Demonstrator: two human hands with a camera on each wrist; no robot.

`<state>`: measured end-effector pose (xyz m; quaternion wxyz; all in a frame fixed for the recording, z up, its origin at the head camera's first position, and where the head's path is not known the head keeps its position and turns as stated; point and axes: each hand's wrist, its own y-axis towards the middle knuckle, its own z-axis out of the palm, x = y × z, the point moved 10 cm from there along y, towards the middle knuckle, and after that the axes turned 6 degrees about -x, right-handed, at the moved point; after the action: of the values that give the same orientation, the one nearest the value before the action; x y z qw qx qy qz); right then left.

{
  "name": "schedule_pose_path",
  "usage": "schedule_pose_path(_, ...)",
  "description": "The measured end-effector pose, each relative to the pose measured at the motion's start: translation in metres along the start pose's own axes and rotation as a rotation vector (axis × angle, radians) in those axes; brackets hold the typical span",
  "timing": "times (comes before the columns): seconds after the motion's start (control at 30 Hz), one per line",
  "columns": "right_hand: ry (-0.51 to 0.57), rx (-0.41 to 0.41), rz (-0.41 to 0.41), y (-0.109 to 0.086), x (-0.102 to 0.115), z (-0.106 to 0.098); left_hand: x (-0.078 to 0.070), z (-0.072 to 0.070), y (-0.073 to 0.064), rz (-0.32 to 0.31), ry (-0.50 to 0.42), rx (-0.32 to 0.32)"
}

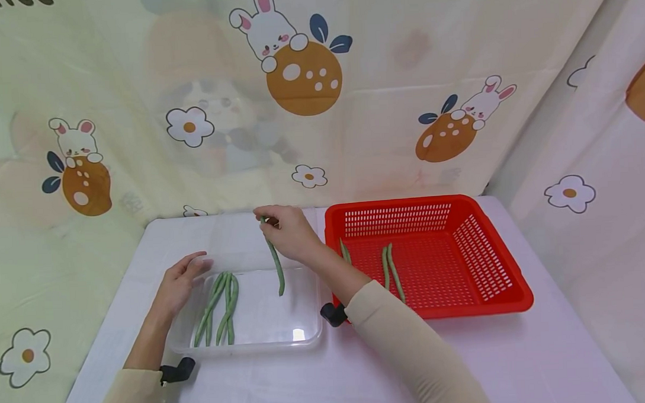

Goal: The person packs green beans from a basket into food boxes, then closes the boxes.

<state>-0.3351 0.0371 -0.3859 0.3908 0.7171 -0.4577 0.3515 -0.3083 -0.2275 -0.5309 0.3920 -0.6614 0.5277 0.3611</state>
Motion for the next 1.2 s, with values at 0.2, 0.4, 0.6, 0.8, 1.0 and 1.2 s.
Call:
schedule_pose_path(0.2, -0.01, 0.037, -0.02, -0.004, -0.001, 0.02, 0.001, -0.001, 0.0, -0.009, 0.007, -0.003)
schedule_pose_path(0.4, -0.031, 0.093, -0.009, -0.011, -0.005, 0.041, 0.001, 0.001, -0.001, -0.006, 0.0, 0.006)
schedule_pose_path(0.6, -0.071, 0.152, 0.032, -0.014, -0.014, 0.062, 0.002, 0.0, -0.001, -0.011, 0.0, 0.0)
schedule_pose_path(0.8, -0.059, 0.201, 0.038, -0.015, -0.013, 0.081, 0.002, 0.0, -0.001, -0.023, -0.01, 0.0)
schedule_pose_path(1.0, -0.052, 0.229, 0.035, -0.013, -0.015, 0.095, 0.002, 0.0, 0.0, -0.024, -0.01, -0.003)
schedule_pose_path(1.2, -0.075, 0.262, 0.026, -0.011, -0.016, 0.107, 0.003, -0.001, 0.002, -0.02, -0.016, -0.01)
